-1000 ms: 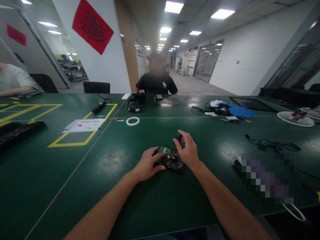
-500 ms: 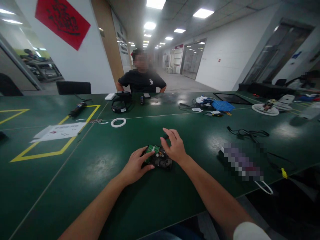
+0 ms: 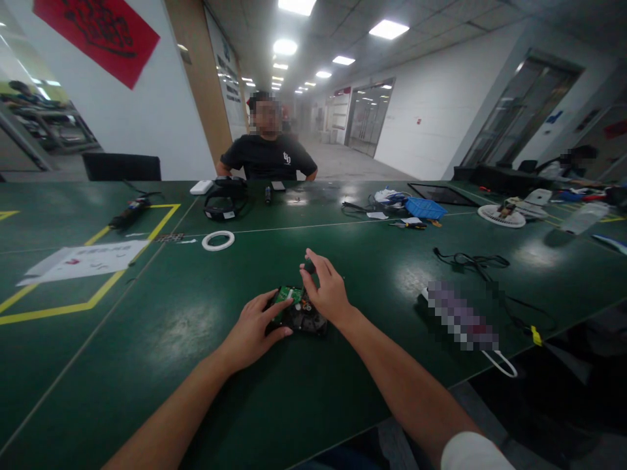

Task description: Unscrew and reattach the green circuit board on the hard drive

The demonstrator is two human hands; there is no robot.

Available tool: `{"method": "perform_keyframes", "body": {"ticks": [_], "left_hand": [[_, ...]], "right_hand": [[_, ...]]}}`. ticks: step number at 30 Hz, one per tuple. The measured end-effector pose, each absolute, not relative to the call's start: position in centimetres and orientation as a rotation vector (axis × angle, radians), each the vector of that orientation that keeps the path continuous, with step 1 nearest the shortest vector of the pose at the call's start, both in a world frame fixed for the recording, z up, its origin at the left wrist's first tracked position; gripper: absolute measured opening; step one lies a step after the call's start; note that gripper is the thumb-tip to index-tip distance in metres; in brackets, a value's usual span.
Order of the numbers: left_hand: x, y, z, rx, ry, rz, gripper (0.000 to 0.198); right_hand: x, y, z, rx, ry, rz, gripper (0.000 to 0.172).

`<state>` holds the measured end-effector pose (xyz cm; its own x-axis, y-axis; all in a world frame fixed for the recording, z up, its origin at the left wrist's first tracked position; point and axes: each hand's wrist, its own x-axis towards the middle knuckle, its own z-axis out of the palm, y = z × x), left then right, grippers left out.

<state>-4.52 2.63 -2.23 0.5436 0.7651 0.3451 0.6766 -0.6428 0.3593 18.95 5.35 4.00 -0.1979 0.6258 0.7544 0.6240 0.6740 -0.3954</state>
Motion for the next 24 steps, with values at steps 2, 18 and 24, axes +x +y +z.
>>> {"method": "perform_keyframes", "body": {"ticks": [2,18,24], "left_hand": [[-4.5,2.6,-2.2,2.589,1.23,0.721,0.059],[-4.5,2.5,-1.9,2.579,1.232,0.712,0.062],[-4.4,2.1,-1.1,2.572,1.246,0.677,0.061]], "right_hand": [[19.0,5.4,3.9,-1.01,-1.882,-0.021,0.054],[19.3,5.3,4.1,-0.97,-1.889,0.051,0.048],[19.5,5.5,3.8,-1.039,-1.782,0.049,0.046]]}}
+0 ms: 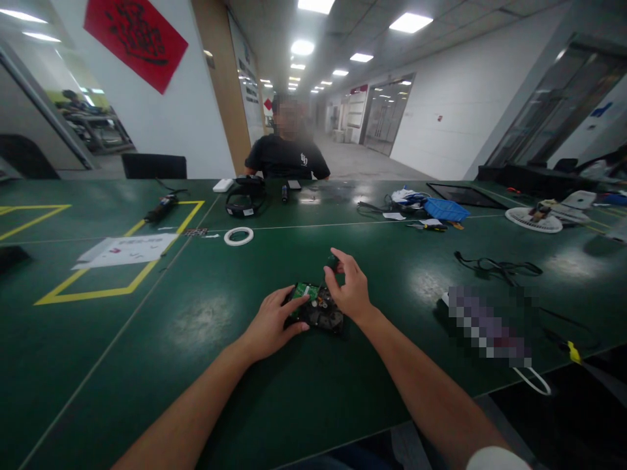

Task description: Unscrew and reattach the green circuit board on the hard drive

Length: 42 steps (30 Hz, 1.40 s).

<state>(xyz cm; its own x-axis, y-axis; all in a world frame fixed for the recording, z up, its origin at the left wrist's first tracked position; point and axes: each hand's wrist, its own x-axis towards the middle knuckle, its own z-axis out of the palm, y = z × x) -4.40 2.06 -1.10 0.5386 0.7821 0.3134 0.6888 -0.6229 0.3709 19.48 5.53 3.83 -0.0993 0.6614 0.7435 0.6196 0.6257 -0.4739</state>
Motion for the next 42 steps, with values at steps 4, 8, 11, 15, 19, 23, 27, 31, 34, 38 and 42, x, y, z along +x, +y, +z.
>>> {"method": "perform_keyframes", "body": {"ticks": [4,8,11,15,19,23,27,31,34,38,42], "left_hand": [[-4.4,2.0,-0.9,2.566,1.245,0.671,0.062],[-4.4,2.1,-0.8,2.557,1.239,0.686,0.062],[-4.4,2.0,-0.7,2.562,1.231,0.674,0.063],[-4.4,2.0,-0.7,2.563,1.231,0.676,0.063],[-4.4,2.0,-0.8,2.564,1.236,0.681,0.063],[-4.5,2.1,-0.9,2.562,1.231,0.686,0.063],[-4.5,2.1,-0.9,2.562,1.23,0.685,0.064],[-4.6,2.2,-1.1,2.565,1.231,0.688,0.064],[-4.6,2.2,-1.2,2.563,1.228,0.701,0.064],[-4.6,2.2,-1.1,2.564,1.23,0.695,0.063],[-4.6,2.2,-1.1,2.561,1.233,0.696,0.064]], "right_hand": [[19.4,5.6,3.7,-1.009,-1.76,0.073,0.042],[19.3,5.5,3.8,-1.007,-1.746,0.083,0.04],[19.3,5.4,3.8,-1.024,-1.723,0.078,0.04],[19.3,5.4,3.7,-1.027,-1.711,0.053,0.041],[19.4,5.6,3.7,-0.983,-1.731,0.041,0.042],[19.7,6.0,3.9,-0.918,-1.731,0.025,0.04],[19.9,6.3,3.8,-0.89,-1.696,0.004,0.037],[19.8,6.3,3.7,-0.899,-1.72,-0.027,0.037],[19.8,6.4,3.7,-0.895,-1.717,-0.07,0.035],[19.9,6.5,3.7,-0.901,-1.694,-0.132,0.034],[20.1,6.3,3.9,-0.9,-1.726,-0.212,0.03]]}}
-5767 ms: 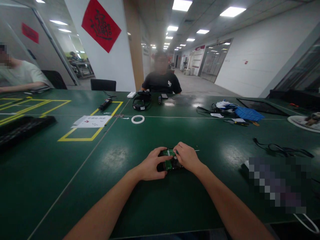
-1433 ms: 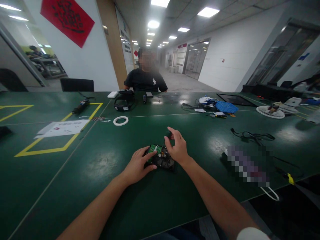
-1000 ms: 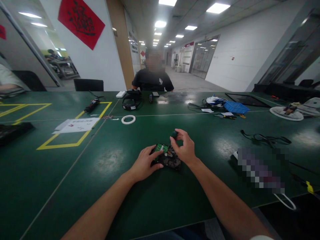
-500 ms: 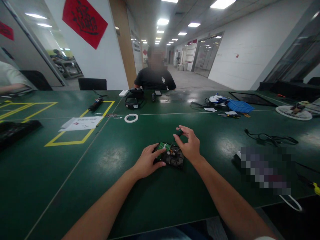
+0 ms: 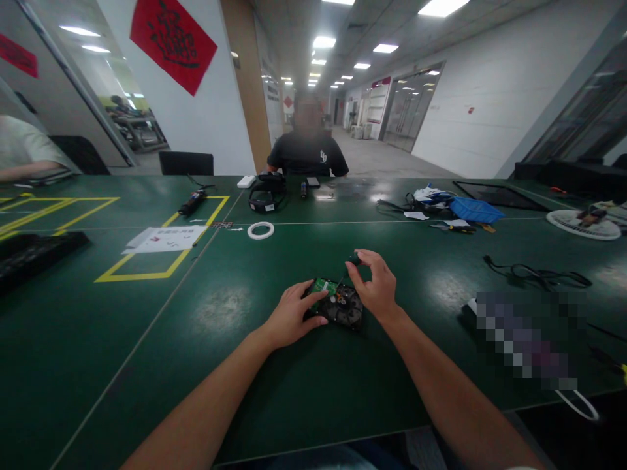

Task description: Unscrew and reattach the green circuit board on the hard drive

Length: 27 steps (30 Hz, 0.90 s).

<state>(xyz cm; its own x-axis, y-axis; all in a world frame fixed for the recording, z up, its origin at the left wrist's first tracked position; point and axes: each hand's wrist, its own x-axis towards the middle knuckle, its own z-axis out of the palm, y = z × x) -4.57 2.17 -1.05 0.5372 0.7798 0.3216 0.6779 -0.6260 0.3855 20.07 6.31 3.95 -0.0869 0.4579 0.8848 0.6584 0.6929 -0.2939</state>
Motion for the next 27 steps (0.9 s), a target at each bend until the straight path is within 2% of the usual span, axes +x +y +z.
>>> {"method": "perform_keyframes", "body": {"ticks": [15,27], "left_hand": [[-4.5,2.1,-1.0,2.558,1.235,0.689,0.064],[-4.6,2.1,-0.9,2.561,1.234,0.686,0.064]], "right_hand": [[19.7,5.5,5.0,-0.917,-1.792,-0.171,0.025],[19.9,5.5,4.9,-0.957,-1.788,-0.097,0.026]]}}
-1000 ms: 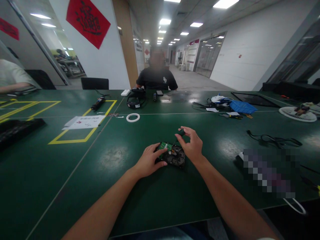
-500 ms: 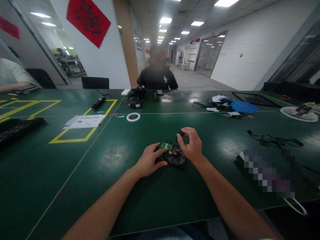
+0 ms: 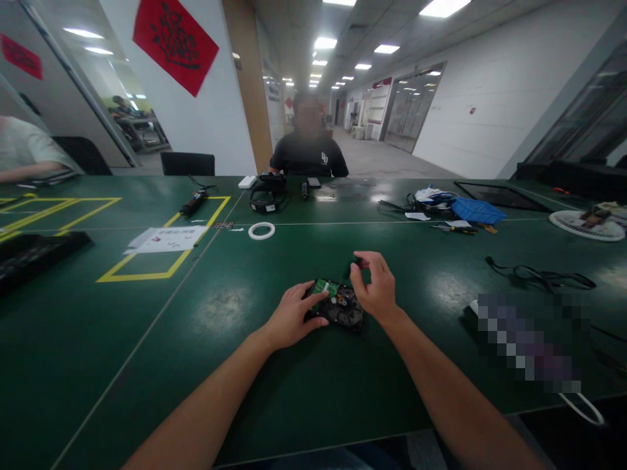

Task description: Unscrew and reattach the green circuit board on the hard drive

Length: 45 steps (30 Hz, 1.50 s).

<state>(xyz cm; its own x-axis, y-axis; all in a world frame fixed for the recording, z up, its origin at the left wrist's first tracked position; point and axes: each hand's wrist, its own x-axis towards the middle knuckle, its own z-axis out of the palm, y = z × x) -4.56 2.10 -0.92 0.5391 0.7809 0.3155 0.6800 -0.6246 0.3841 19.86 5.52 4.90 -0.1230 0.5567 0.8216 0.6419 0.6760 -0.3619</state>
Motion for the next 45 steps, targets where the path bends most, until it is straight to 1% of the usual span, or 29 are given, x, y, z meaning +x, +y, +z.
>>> {"method": "perform_keyframes", "body": {"ticks": [6,13,20,28,34,38,41,45], "left_hand": [[-4.5,2.0,-0.7,2.558,1.231,0.696,0.064],[-4.5,2.0,-0.8,2.552,1.235,0.694,0.064],[-4.6,2.0,-0.7,2.556,1.226,0.681,0.064],[-4.6,2.1,-0.9,2.548,1.231,0.688,0.065],[-4.6,2.0,-0.7,2.546,1.228,0.682,0.065],[-4.5,2.1,-0.7,2.551,1.229,0.675,0.064],[-4.6,2.1,-0.9,2.544,1.236,0.687,0.065],[-4.6,2.1,-1.0,2.546,1.232,0.7,0.065]], "right_hand": [[19.9,5.9,4.5,-0.942,-1.724,-0.132,0.027],[19.4,6.1,3.9,-0.885,-1.71,-0.079,0.034],[19.7,5.9,4.3,-0.944,-1.765,-0.169,0.03],[19.7,5.9,4.1,-1.022,-1.72,-0.096,0.032],[19.5,5.5,4.7,-0.966,-1.789,-0.096,0.032],[19.6,5.7,4.6,-0.996,-1.702,-0.158,0.028],[19.8,6.0,4.4,-0.993,-1.657,-0.191,0.029],[19.5,6.1,3.8,-0.901,-1.677,-0.039,0.03]]}}
